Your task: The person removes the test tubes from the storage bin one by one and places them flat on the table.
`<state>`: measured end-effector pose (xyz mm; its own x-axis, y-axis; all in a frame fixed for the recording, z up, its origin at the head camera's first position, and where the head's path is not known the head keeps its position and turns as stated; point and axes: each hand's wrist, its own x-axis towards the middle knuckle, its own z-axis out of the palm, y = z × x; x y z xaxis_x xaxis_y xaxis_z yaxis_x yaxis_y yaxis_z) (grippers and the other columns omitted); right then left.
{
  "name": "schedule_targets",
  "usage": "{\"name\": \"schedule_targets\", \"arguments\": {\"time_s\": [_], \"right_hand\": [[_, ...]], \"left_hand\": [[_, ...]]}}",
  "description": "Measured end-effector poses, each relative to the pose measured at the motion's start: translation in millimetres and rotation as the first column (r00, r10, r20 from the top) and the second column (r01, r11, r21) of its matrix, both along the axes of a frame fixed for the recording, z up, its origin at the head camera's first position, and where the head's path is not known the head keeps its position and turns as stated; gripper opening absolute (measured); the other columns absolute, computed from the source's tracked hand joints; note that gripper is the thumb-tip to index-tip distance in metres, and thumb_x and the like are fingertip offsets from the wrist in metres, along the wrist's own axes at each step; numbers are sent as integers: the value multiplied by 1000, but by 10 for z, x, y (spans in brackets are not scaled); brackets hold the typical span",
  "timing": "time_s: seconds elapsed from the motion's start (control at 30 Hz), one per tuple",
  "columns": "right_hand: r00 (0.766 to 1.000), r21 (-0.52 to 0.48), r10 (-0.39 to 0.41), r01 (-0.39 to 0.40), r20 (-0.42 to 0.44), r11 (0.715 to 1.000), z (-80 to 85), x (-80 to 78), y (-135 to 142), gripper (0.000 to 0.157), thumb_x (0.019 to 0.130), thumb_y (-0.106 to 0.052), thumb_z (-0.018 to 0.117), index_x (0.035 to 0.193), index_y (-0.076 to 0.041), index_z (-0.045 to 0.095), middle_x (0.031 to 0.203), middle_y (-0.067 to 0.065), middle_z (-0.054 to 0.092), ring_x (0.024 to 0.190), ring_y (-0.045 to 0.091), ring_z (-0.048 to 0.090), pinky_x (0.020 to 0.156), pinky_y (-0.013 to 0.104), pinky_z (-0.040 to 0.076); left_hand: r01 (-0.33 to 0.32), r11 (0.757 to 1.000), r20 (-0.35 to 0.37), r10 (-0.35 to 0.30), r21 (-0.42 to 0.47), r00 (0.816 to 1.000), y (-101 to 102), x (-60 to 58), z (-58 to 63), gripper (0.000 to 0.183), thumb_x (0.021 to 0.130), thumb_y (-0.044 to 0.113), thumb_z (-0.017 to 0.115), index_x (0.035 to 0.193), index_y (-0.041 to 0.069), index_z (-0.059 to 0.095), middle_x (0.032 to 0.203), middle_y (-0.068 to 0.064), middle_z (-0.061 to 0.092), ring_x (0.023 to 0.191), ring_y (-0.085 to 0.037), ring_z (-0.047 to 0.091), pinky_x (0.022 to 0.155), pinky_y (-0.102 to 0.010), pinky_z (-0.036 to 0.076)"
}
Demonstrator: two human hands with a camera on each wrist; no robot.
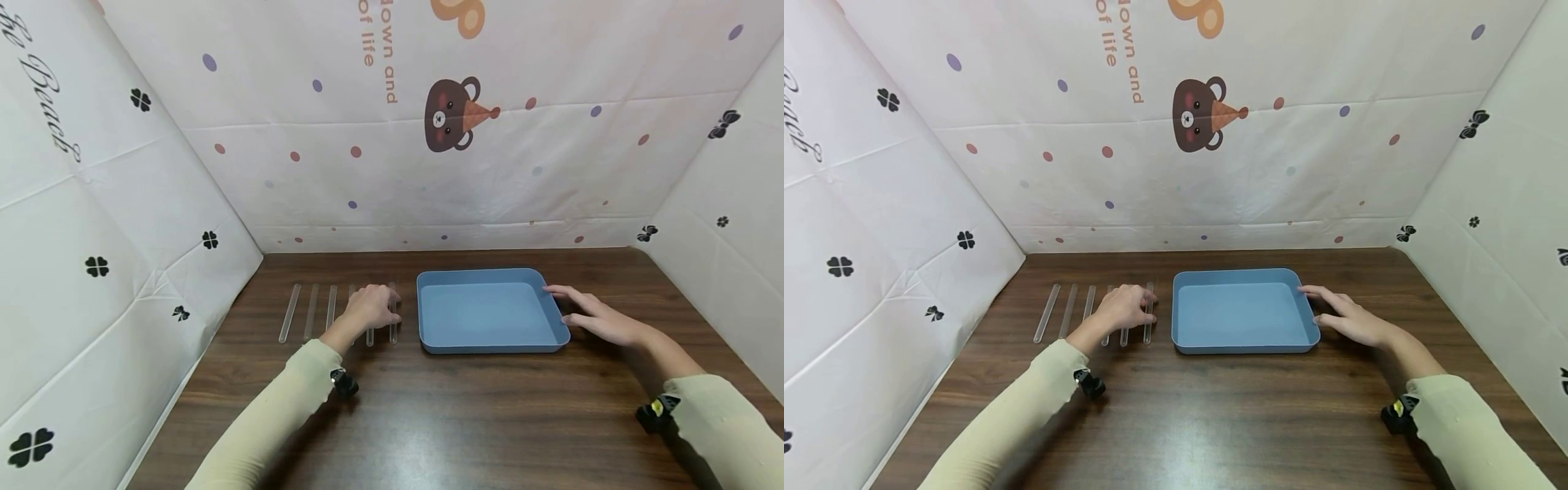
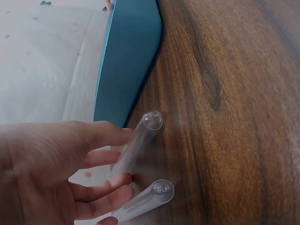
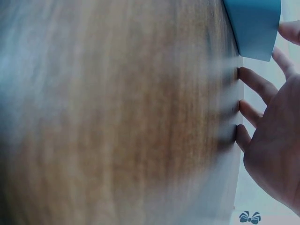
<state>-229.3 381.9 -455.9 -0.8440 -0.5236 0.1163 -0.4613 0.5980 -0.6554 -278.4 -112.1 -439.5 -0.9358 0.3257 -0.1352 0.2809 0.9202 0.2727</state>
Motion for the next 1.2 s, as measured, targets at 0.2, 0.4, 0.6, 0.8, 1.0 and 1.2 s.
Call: {"name": "schedule_targets", "arguments": {"time_s": [0.2,0.4,0.6,0.8,1.0,1.2], "right_hand": [[1000,-20,19,-20,-13,1000,-19,-7,2,59,109,-3,62,166,0,44,162,33,57,134,-27,42,101,12,45],[999,-29,29,-30,-28,999,-31,-13,5,59,109,-1,62,165,2,45,161,34,57,135,-26,43,101,11,45],[1000,-19,15,-15,-11,1000,-25,-3,5,60,109,-4,62,167,-1,44,163,32,56,134,-27,42,102,11,44],[1000,-12,9,-9,-7,1000,-11,5,-4,60,110,-4,62,167,-1,44,164,32,56,134,-27,41,102,13,45],[1000,1,-3,3,2,1000,11,12,-6,60,110,-6,62,167,-3,44,163,31,56,133,-27,40,102,15,46],[1000,22,-22,21,14,1000,20,18,0,60,111,-9,62,168,-6,44,165,30,56,133,-27,39,102,17,46]], "left_hand": [[-18,1000,-7,18,-13,1000,52,110,116,43,101,34,86,142,21,80,139,-2,82,87,-16,73,64,-27,47],[-22,1000,-2,22,-16,1000,48,118,108,41,100,34,87,140,23,81,142,-1,81,92,-19,76,66,-29,49],[4,999,-26,-5,-33,1000,-20,-100,-153,41,98,40,89,137,28,82,143,2,81,105,-24,80,78,-40,59],[-10,999,-20,9,-52,1000,9,-68,-71,42,99,40,87,139,27,81,133,1,84,107,-28,79,91,-49,58],[-28,998,-34,26,-50,999,46,75,75,43,101,39,86,142,26,79,122,0,84,103,-27,77,99,-49,55],[-29,999,-34,28,-44,999,48,101,95,42,102,39,85,141,25,79,118,1,85,102,-26,77,99,-49,55]]}}
